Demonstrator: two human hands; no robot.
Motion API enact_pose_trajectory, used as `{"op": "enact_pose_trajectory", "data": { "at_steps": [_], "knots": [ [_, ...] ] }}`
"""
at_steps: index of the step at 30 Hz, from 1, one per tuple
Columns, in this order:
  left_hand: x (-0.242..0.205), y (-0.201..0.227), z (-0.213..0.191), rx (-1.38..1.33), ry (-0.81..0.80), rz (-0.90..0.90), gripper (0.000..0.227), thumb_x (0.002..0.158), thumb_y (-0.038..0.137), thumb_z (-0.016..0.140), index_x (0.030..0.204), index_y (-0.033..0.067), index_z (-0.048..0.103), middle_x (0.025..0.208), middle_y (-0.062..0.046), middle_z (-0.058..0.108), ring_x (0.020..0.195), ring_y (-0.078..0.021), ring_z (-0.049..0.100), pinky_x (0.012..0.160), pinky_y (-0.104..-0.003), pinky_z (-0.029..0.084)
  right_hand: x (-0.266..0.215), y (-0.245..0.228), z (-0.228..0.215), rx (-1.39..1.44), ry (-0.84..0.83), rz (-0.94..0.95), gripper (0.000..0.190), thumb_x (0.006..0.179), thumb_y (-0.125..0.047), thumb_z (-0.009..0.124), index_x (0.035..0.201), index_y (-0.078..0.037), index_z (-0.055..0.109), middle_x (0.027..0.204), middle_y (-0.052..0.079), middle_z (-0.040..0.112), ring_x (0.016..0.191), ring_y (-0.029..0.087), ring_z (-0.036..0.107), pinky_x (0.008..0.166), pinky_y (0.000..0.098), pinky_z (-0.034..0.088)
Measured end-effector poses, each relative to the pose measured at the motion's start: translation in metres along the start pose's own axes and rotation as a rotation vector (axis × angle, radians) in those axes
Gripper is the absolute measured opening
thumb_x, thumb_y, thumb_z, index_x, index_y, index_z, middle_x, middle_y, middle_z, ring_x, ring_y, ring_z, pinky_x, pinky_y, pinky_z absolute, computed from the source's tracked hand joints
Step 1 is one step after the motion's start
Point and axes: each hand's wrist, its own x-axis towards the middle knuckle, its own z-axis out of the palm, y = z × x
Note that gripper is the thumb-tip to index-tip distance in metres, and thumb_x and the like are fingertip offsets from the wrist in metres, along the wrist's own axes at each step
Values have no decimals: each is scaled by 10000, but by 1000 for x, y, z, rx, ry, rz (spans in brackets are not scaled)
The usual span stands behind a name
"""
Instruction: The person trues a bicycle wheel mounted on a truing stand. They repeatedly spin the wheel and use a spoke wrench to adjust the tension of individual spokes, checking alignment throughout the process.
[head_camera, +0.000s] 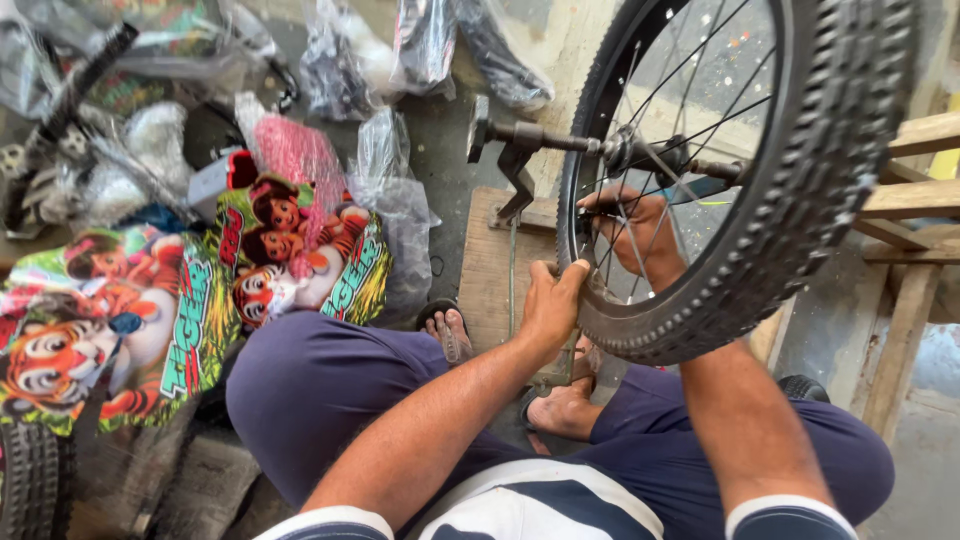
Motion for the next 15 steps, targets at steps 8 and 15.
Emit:
{"op": "enact_pose_trajectory", "data": {
  "at_steps": [8, 15],
  "knots": [
    [3, -8, 2, 19, 10, -28, 625, 884, 489, 634, 1190, -37, 490, 1033, -249, 674, 923, -310, 683, 803, -404, 545, -15, -14, 24, -320, 330, 124, 190, 1008, -51, 653, 1188, -16, 703, 879, 96, 719, 778, 147, 650, 694, 342, 531],
    [2, 3, -4, -102, -67, -75, 641, 845, 465, 634, 1250, 5, 448, 1069, -205, 667, 889, -303, 726, 652, -399, 614, -19, 19, 41, -502, 700, -4, 215, 966, -28, 665, 1167, 15, 728, 810, 115, 670, 714, 200, 617, 645, 357, 487]
  ]
}}
